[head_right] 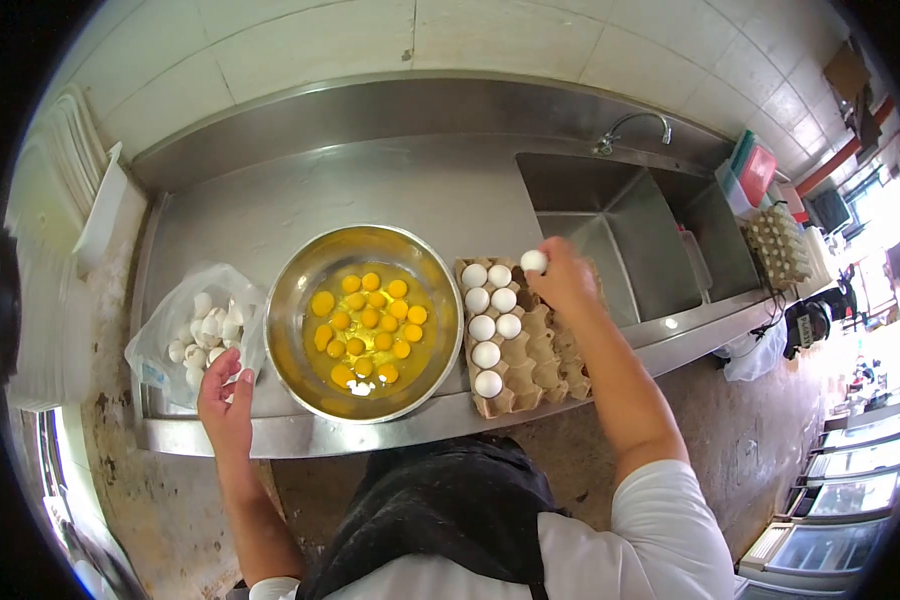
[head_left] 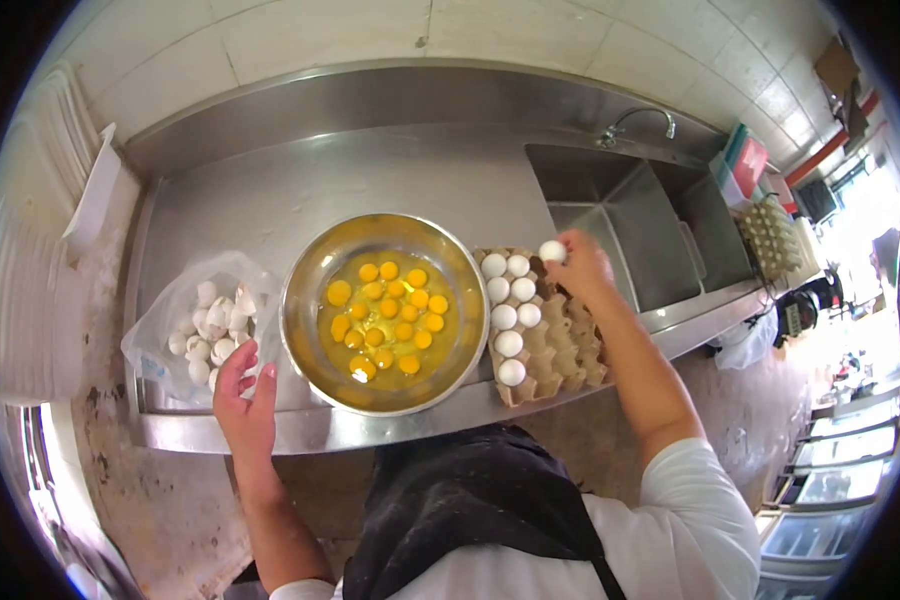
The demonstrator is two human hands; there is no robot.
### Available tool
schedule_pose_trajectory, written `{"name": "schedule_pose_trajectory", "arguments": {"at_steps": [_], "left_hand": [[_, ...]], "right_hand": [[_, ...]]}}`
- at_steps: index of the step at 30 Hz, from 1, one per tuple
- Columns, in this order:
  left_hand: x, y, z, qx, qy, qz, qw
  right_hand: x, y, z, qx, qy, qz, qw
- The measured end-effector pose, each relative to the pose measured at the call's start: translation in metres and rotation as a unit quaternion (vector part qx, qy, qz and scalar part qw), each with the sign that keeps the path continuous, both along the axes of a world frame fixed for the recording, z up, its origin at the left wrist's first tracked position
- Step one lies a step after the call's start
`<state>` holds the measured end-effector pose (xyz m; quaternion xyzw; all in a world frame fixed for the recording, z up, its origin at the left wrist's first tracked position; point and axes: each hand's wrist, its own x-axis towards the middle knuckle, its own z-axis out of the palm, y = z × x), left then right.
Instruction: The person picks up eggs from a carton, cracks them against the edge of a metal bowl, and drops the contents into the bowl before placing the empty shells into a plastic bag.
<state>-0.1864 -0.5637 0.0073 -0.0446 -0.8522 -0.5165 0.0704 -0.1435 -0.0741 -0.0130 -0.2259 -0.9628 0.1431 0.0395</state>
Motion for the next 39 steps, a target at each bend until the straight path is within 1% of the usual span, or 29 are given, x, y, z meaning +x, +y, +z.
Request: {"name": "schedule_pose_trajectory", "arguments": {"at_steps": [1, 3, 4, 5, 6, 7, 9, 10, 12, 13, 15, 16, 17, 18, 20, 21, 22, 24, 25, 28, 30, 31, 32, 34, 35, 36, 37, 38, 39], "left_hand": [[0.002, 0.001, 0.0, 0.011, -0.008, -0.007, 1.0], [0.005, 0.004, -0.003, 0.03, -0.009, -0.024, 0.999], [0.007, 0.006, -0.002, 0.027, -0.009, -0.026, 0.999], [0.008, 0.009, 0.0, 0.032, -0.011, -0.04, 0.999], [0.009, 0.013, 0.001, 0.037, -0.014, -0.056, 0.998], [0.009, 0.016, 0.002, 0.05, -0.011, -0.064, 0.997], [0.007, 0.02, 0.001, 0.048, 0.0, -0.092, 0.995], [0.006, 0.021, 0.0, 0.048, 0.012, -0.111, 0.993], [0.007, 0.027, 0.004, 0.042, 0.018, -0.128, 0.991], [0.008, 0.029, 0.006, 0.036, 0.026, -0.139, 0.989], [0.01, 0.033, 0.011, 0.026, 0.021, -0.153, 0.988], [0.011, 0.033, 0.012, 0.019, 0.02, -0.163, 0.986], [0.012, 0.032, 0.011, 0.016, 0.02, -0.166, 0.986], [0.012, 0.032, 0.008, 0.031, 0.016, -0.17, 0.985], [0.012, 0.031, 0.006, 0.045, 0.014, -0.175, 0.984], [0.011, 0.03, 0.005, 0.049, 0.012, -0.176, 0.983], [0.012, 0.029, 0.005, 0.052, 0.009, -0.177, 0.983], [0.012, 0.03, 0.009, 0.048, 0.012, -0.18, 0.982], [0.013, 0.029, 0.011, 0.046, 0.013, -0.182, 0.982], [0.014, 0.027, 0.013, 0.032, -0.006, -0.193, 0.981], [0.013, 0.029, 0.015, 0.022, -0.003, -0.194, 0.981], [0.015, 0.028, 0.015, 0.008, -0.007, -0.197, 0.98], [0.016, 0.03, 0.013, 0.008, -0.009, -0.197, 0.98], [0.017, 0.037, 0.007, 0.028, -0.037, -0.223, 0.974], [0.02, 0.043, 0.005, 0.03, -0.036, -0.219, 0.975], [0.024, 0.05, 0.005, 0.043, -0.049, -0.274, 0.96], [0.028, 0.058, 0.006, 0.055, -0.061, -0.326, 0.942], [0.033, 0.068, 0.009, 0.057, -0.059, -0.319, 0.944], [0.038, 0.078, 0.014, 0.052, -0.067, -0.343, 0.935]], "right_hand": [[0.007, 0.001, -0.002, -0.068, 0.094, -0.06, 0.991], [0.023, -0.001, -0.012, -0.19, 0.253, -0.154, 0.936], [0.038, 0.001, -0.015, -0.193, 0.253, -0.156, 0.935], [0.055, 0.004, -0.015, -0.484, 0.263, -0.16, 0.819], [0.071, 0.004, -0.016, -0.727, 0.249, -0.149, 0.622], [0.083, -0.006, -0.013, -0.727, 0.253, -0.153, 0.62], [0.104, -0.036, 0.003, -0.908, 0.141, -0.027, 0.394], [0.113, -0.052, 0.011, -0.907, 0.147, -0.031, 0.394], [0.129, -0.088, 0.027, -0.834, 0.155, -0.163, 0.503], [0.134, -0.108, 0.034, -0.835, 0.156, -0.167, 0.501], [0.144, -0.141, 0.041, -0.73, 0.158, -0.177, 0.641], [0.156, -0.15, 0.022, -0.669, 0.155, -0.155, 0.71], [0.169, -0.161, -0.006, -0.567, 0.2, -0.076, 0.795], [0.179, -0.172, -0.024, -0.45, 0.239, 0.006, 0.86], [0.186, -0.189, -0.022, -0.378, 0.164, 0.024, 0.911], [0.186, -0.194, -0.022, -0.329, 0.15, 0.031, 0.932], [0.187, -0.195, -0.029, -0.33, 0.152, 0.029, 0.931], [0.185, -0.194, -0.051, -0.153, 0.255, 0.132, 0.946], [0.185, -0.193, -0.058, -0.155, 0.256, 0.129, 0.945], [0.185, -0.194, -0.066, -0.103, 0.27, 0.112, 0.951], [0.182, -0.192, -0.066, -0.109, 0.207, 0.105, 0.967], [0.177, -0.193, -0.057, -0.103, 0.241, 0.119, 0.958], [0.173, -0.198, -0.044, -0.103, 0.239, 0.119, 0.958], [0.161, -0.208, -0.018, -0.317, 0.223, 0.056, 0.92], [0.153, -0.21, -0.009, -0.317, 0.222, 0.06, 0.92], [0.143, -0.212, -0.002, -0.516, 0.197, 0.006, 0.834], [0.134, -0.212, 0.002, -0.688, 0.159, -0.049, 0.706], [0.127, -0.211, 0.003, -0.688, 0.155, -0.043, 0.708], [0.119, -0.21, 0.003, -0.738, 0.134, -0.034, 0.66]]}}
